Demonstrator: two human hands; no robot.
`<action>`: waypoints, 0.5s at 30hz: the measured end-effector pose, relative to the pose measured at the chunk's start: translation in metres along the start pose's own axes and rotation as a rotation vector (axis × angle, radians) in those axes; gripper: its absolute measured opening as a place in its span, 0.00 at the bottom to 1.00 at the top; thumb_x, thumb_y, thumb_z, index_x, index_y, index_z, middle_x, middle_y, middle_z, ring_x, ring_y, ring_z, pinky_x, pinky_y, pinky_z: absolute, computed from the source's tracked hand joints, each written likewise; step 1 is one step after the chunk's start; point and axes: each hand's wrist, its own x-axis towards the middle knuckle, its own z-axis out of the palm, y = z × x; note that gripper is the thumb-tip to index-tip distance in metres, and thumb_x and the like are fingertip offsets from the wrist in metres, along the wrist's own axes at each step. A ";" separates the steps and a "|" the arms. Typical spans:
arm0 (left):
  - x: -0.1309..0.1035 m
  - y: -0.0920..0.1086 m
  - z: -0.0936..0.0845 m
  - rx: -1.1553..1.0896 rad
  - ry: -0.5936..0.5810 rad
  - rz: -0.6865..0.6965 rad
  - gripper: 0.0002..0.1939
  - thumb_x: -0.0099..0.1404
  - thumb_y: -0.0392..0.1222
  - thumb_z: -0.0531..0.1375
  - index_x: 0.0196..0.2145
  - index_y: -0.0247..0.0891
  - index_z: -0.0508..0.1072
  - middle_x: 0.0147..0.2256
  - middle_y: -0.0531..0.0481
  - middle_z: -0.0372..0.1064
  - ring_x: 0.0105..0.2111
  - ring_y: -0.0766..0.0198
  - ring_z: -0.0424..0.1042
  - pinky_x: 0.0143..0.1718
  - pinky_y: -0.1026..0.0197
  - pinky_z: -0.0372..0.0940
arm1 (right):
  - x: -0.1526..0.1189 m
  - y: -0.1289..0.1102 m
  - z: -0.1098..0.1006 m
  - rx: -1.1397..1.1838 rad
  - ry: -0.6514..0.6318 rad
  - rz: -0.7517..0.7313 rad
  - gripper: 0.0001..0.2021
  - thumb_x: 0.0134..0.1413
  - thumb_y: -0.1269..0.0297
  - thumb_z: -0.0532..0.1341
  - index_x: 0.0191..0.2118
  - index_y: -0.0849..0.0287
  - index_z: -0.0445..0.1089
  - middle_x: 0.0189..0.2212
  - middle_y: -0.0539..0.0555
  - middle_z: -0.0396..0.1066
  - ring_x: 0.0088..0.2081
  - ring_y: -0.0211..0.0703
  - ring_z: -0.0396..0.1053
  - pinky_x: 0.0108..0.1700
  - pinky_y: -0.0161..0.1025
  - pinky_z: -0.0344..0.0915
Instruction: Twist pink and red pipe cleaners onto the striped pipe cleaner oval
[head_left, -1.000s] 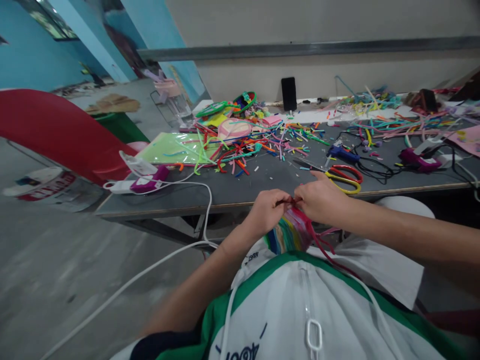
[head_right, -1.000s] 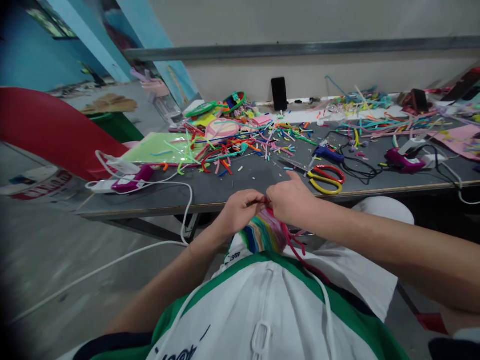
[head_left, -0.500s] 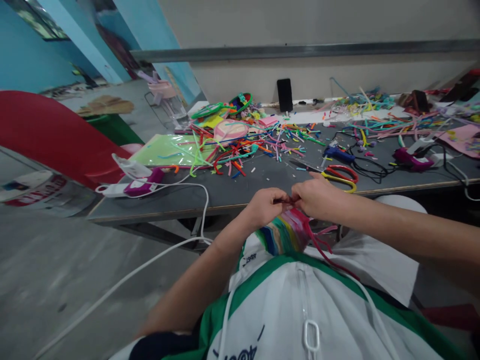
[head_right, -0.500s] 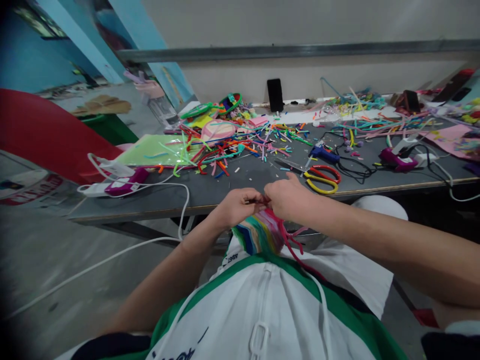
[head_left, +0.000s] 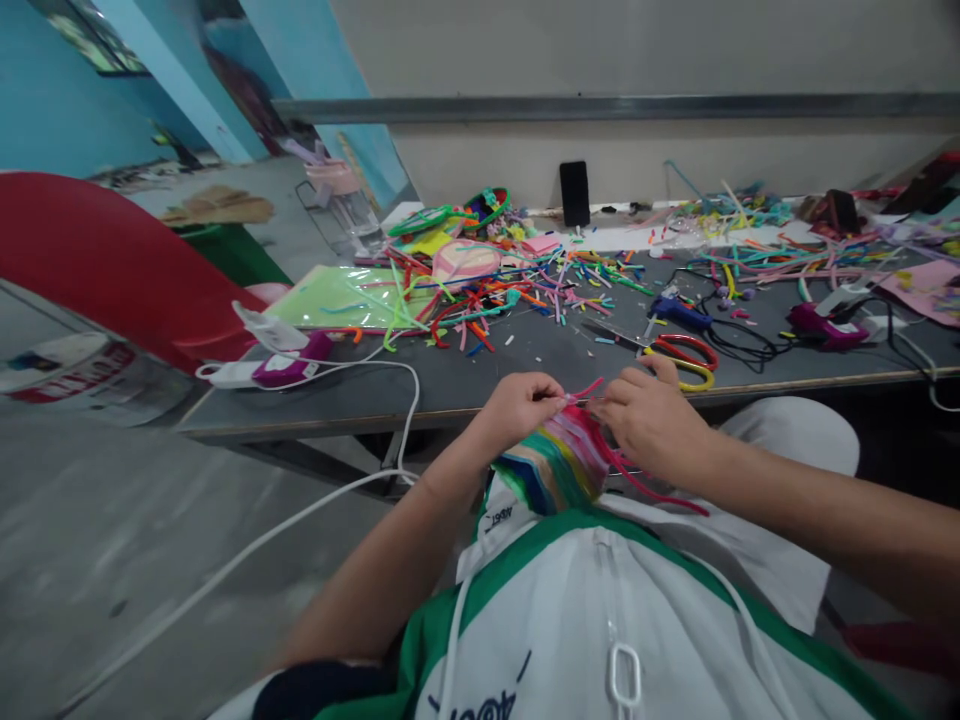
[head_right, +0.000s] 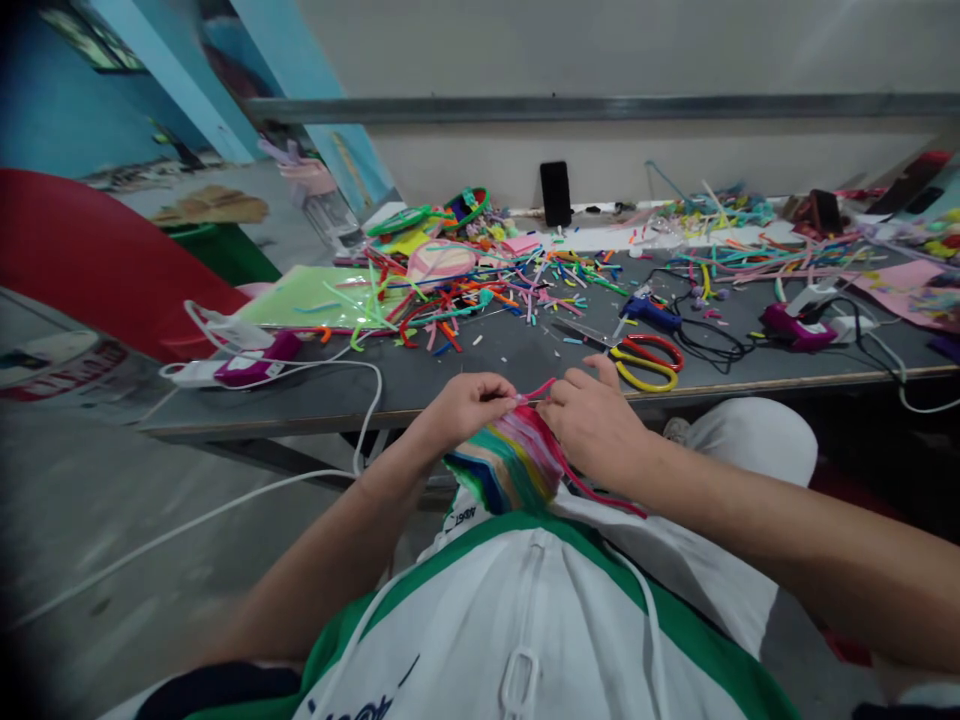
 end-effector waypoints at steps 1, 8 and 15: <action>0.001 0.000 0.000 -0.005 -0.007 -0.001 0.10 0.55 0.42 0.58 0.28 0.32 0.74 0.22 0.53 0.67 0.24 0.69 0.62 0.26 0.67 0.56 | 0.001 -0.003 0.002 -0.029 -0.012 -0.008 0.10 0.56 0.72 0.53 0.34 0.55 0.71 0.29 0.51 0.70 0.38 0.46 0.63 0.54 0.54 0.39; 0.002 0.004 0.001 -0.037 -0.042 -0.048 0.10 0.55 0.42 0.59 0.29 0.31 0.75 0.22 0.53 0.67 0.24 0.69 0.62 0.26 0.67 0.56 | 0.020 -0.006 0.009 -0.020 -0.231 0.071 0.10 0.54 0.73 0.53 0.27 0.58 0.70 0.25 0.52 0.70 0.34 0.45 0.63 0.49 0.50 0.43; 0.001 -0.001 0.003 0.022 0.030 -0.055 0.11 0.55 0.41 0.59 0.31 0.32 0.77 0.26 0.50 0.73 0.27 0.65 0.68 0.28 0.66 0.61 | 0.016 -0.007 0.001 0.057 -0.116 0.041 0.10 0.53 0.72 0.52 0.31 0.59 0.70 0.29 0.55 0.71 0.35 0.45 0.63 0.49 0.49 0.45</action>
